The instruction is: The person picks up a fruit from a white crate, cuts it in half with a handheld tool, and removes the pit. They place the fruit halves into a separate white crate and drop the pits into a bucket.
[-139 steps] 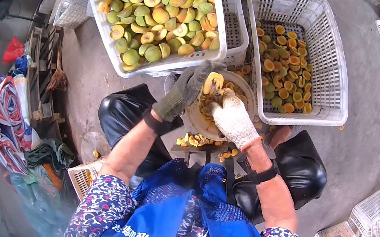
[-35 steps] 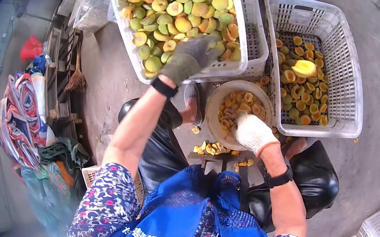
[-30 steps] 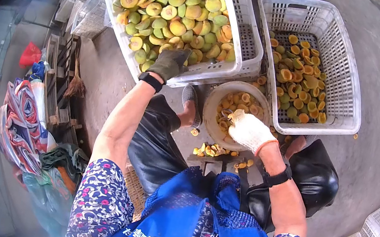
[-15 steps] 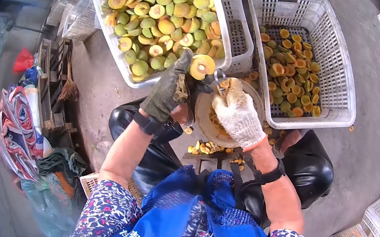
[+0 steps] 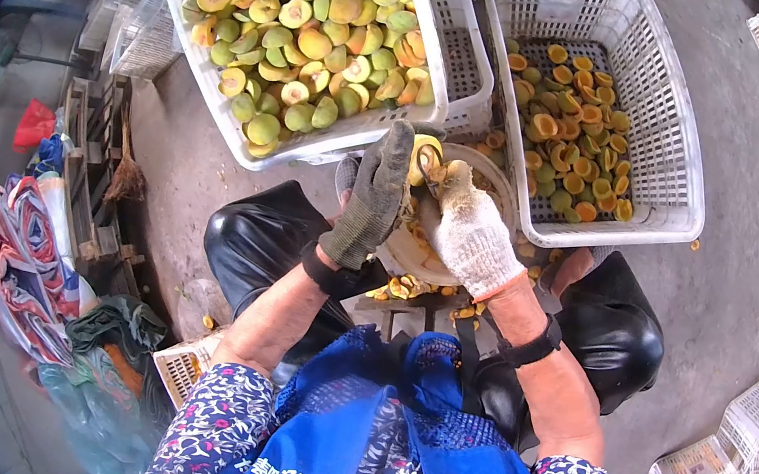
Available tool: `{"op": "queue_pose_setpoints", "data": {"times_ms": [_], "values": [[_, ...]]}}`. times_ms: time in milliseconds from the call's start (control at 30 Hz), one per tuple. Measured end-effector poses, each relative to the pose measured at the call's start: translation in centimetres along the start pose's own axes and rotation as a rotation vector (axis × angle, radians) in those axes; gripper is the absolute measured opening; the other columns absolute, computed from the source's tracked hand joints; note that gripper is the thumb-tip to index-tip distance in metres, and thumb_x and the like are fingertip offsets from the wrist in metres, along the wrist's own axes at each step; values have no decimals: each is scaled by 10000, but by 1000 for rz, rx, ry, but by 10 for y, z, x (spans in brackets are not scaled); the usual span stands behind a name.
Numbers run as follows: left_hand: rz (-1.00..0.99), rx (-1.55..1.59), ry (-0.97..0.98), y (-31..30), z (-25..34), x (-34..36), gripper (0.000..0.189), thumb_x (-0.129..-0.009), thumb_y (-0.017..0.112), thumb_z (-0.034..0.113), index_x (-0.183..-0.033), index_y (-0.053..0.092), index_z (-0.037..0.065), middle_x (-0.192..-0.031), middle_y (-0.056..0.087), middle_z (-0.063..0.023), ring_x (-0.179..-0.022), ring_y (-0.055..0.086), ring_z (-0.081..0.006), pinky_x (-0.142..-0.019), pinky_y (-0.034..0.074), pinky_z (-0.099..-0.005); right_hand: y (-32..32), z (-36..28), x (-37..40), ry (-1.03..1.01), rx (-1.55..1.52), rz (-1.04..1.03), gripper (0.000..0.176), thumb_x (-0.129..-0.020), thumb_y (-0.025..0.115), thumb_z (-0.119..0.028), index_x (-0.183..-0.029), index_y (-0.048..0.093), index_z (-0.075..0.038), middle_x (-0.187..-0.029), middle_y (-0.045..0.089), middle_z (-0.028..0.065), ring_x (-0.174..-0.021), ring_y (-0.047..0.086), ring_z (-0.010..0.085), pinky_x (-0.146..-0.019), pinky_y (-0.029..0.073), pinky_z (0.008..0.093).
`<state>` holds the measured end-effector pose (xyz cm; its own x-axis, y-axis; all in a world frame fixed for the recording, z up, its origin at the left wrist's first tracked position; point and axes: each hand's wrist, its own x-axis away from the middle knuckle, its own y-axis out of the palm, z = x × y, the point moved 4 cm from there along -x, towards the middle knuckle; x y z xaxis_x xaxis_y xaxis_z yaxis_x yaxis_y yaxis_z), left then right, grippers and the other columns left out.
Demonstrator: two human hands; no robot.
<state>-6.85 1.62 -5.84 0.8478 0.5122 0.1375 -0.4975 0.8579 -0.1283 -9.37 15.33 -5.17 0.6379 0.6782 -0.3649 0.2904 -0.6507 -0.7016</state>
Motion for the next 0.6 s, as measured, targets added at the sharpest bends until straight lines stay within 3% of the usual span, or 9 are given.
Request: {"op": "queue_pose_setpoints", "data": {"times_ms": [133, 200, 300, 367, 433, 467, 500, 533, 600], "values": [[-115, 22, 21, 10, 11, 6, 517, -982, 335, 465, -1017, 589, 17, -855, 590, -24, -770, 542, -83, -706, 453, -222, -2, -2, 6, -145, 182, -199, 277, -767, 580, -119, -1017, 597, -2, -897, 561, 218, -790, 567, 325, -668, 471, 403], [-192, -23, -41, 11, 14, 6, 511, -983, 337, 460, -1016, 585, 14, -859, 592, -28, -767, 544, -87, -701, 456, -234, 7, 5, 14, -209, 291, -279, 197, -735, 572, -122, -906, 615, -36, -848, 562, 205, -794, 571, 318, -675, 477, 402], [-387, -238, -20, 2, 13, -3, 489, -985, 355, 428, -1036, 584, -1, -855, 598, -45, -784, 566, -124, -746, 475, -291, -8, 10, 12, -317, 51, -390, 130, -721, 574, -125, -823, 585, -45, -809, 558, 205, -786, 573, 323, -679, 476, 417], [-521, -543, 485, 5, 26, 3, 497, -986, 352, 422, -1072, 585, -9, -869, 613, -58, -826, 580, -161, -808, 471, -325, -7, 13, 10, -341, -23, -383, 126, -757, 550, -139, -773, 538, -14, -790, 556, 209, -772, 569, 352, -690, 469, 430], [-498, -473, 547, 10, 21, 4, 523, -991, 319, 420, -1118, 569, -21, -890, 626, -73, -862, 580, -190, -832, 465, -335, -5, 19, 5, -16, -254, -333, 188, -796, 513, -158, -821, 537, 27, -804, 553, 217, -780, 562, 386, -699, 461, 442], [-329, -201, 270, 5, -1, 3, 537, -990, 313, 431, -1124, 560, -27, -899, 629, -81, -855, 589, -201, -817, 476, -336, -8, 14, 3, -20, -254, -337, 188, -796, 513, -158, -821, 537, 27, -804, 553, 217, -780, 562, 386, -699, 461, 442], [-157, 69, -5, 3, -19, 6, 552, -988, 306, 441, -1130, 550, -33, -909, 632, -89, -848, 598, -212, -803, 486, -337, -15, 10, -5, 201, -416, -409, 209, -808, 494, -167, -840, 537, 35, -809, 553, 219, -800, 558, 394, -702, 457, 448], [-112, 320, -126, 14, -5, 12, 551, -982, 317, 455, -1045, 565, -33, -886, 624, -105, -816, 616, -222, -781, 510, -341, -15, 9, -7, 423, -577, -478, 231, -820, 475, -175, -860, 537, 44, -813, 553, 222, -820, 555, 401, -705, 454, 455], [-132, 496, -135, 16, -4, 15, 519, -982, 340, 432, -1012, 573, -32, -896, 632, -121, -824, 626, -212, -779, 520, -328, -3, 9, -5, 283, -558, -404, 217, -812, 493, -170, -865, 549, 33, -811, 554, 223, -818, 561, 396, -702, 459, 454]]}}
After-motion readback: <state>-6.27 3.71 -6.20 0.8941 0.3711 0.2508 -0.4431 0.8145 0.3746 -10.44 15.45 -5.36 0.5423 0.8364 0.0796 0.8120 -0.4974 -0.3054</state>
